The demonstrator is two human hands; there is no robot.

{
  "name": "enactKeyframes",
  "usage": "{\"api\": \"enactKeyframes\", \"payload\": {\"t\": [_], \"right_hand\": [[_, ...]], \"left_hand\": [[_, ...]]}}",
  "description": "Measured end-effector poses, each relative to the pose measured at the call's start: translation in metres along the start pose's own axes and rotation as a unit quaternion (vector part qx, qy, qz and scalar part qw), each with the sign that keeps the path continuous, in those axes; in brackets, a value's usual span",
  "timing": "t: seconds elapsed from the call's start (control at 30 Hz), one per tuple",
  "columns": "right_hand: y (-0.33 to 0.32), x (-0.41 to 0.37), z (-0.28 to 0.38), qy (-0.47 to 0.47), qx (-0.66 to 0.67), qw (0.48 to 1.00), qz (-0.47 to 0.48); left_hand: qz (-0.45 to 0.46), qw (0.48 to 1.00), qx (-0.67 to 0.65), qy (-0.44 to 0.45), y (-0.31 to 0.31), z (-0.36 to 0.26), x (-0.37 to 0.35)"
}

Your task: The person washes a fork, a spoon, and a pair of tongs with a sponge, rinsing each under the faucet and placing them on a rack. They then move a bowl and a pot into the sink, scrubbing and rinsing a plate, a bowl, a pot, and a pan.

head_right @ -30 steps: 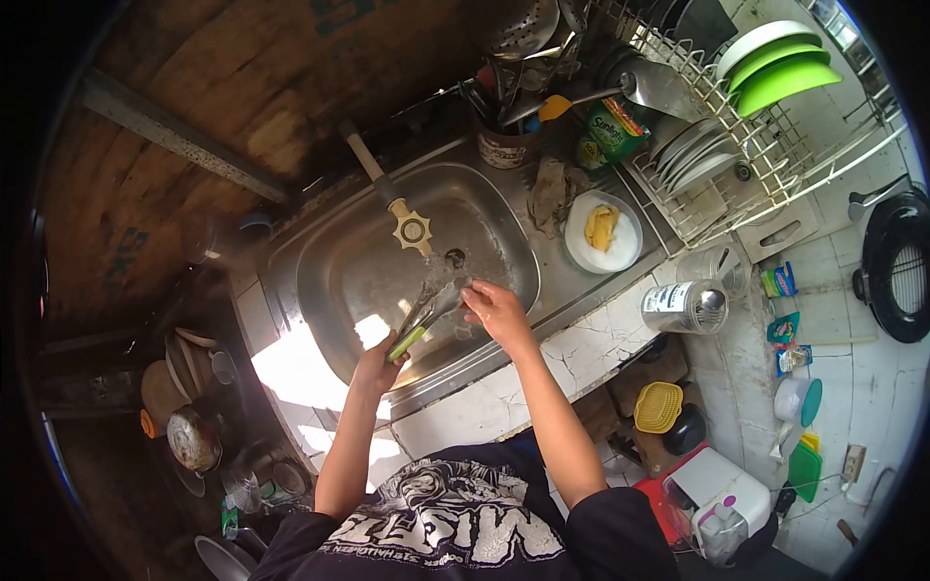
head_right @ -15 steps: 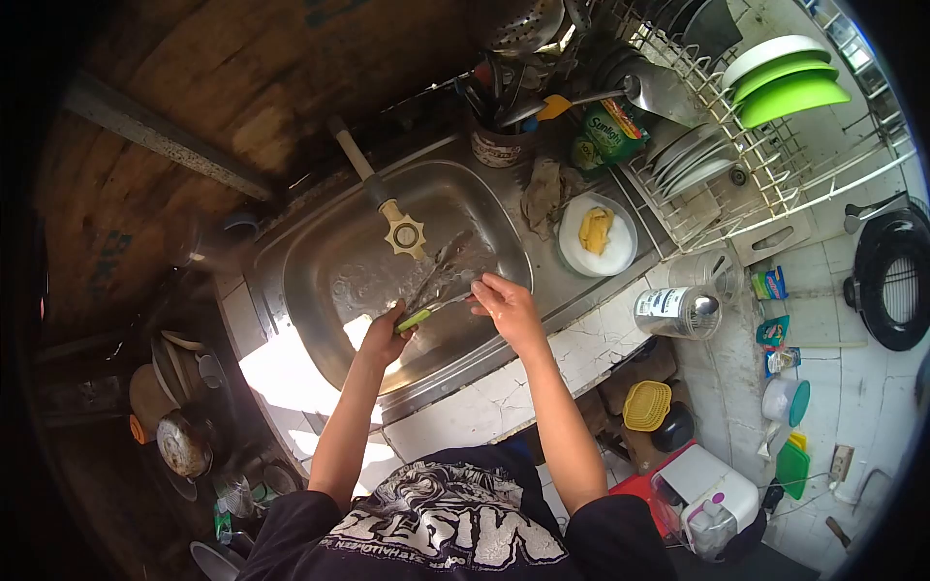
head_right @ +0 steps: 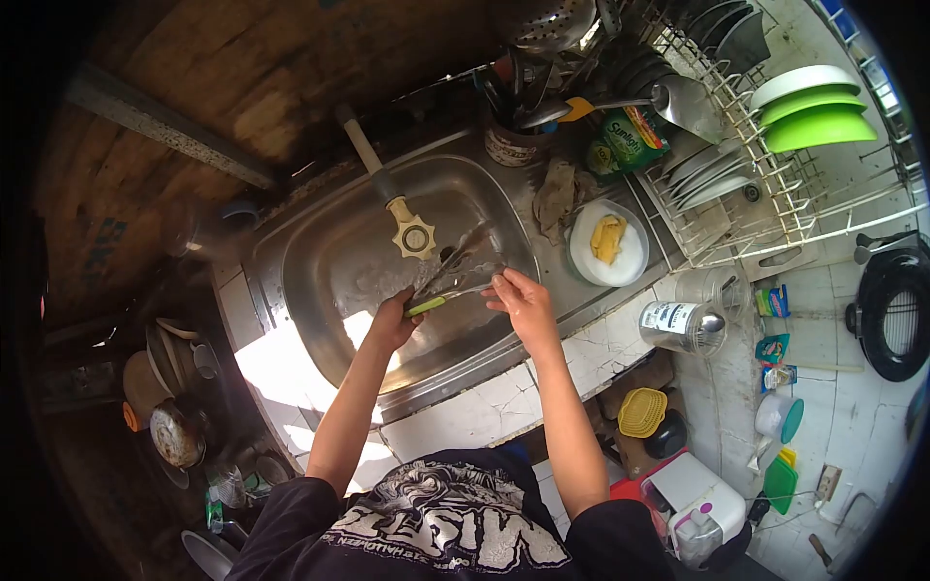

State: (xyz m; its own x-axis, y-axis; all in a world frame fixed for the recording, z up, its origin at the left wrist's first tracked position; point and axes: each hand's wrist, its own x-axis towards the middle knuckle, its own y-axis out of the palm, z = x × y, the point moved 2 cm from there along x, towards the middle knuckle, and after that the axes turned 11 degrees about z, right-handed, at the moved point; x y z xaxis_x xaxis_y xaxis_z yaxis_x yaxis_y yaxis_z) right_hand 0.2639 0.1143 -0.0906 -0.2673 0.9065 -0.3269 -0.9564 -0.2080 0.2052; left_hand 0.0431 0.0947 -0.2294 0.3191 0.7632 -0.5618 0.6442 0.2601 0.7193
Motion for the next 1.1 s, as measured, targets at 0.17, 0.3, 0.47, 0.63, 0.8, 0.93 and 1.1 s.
{"api": "enactKeyframes", "payload": {"t": [0.17,0.3,0.47,0.63,0.8,0.93,1.1], "right_hand": [[-0.011,0.008,-0.02,0.027,0.072,0.996,-0.04],[-0.014,0.014,-0.032,0.047,0.097,0.993,-0.048],[-0.008,0.028,-0.041,0.073,0.135,0.988,-0.015],[0.007,0.047,-0.055,0.1,0.17,0.98,0.031],[0.027,0.071,-0.069,0.119,0.198,0.971,0.055],[0.043,0.082,-0.077,0.121,0.222,0.966,0.059],[0.044,0.081,-0.069,0.116,0.227,0.965,0.057]], "left_hand": [[-0.024,0.999,0.032,-0.019,0.002,-0.004,-0.021],[0.001,0.998,0.059,-0.027,0.01,-0.014,-0.047],[-0.031,0.981,0.193,-0.011,0.017,-0.034,-0.079],[-0.042,0.966,0.254,0.032,0.019,-0.051,-0.105],[-0.085,0.952,0.285,0.072,0.005,-0.065,-0.111],[-0.104,0.957,0.259,0.074,-0.002,-0.075,-0.115],[-0.084,0.969,0.226,0.062,-0.007,-0.072,-0.112]]}}
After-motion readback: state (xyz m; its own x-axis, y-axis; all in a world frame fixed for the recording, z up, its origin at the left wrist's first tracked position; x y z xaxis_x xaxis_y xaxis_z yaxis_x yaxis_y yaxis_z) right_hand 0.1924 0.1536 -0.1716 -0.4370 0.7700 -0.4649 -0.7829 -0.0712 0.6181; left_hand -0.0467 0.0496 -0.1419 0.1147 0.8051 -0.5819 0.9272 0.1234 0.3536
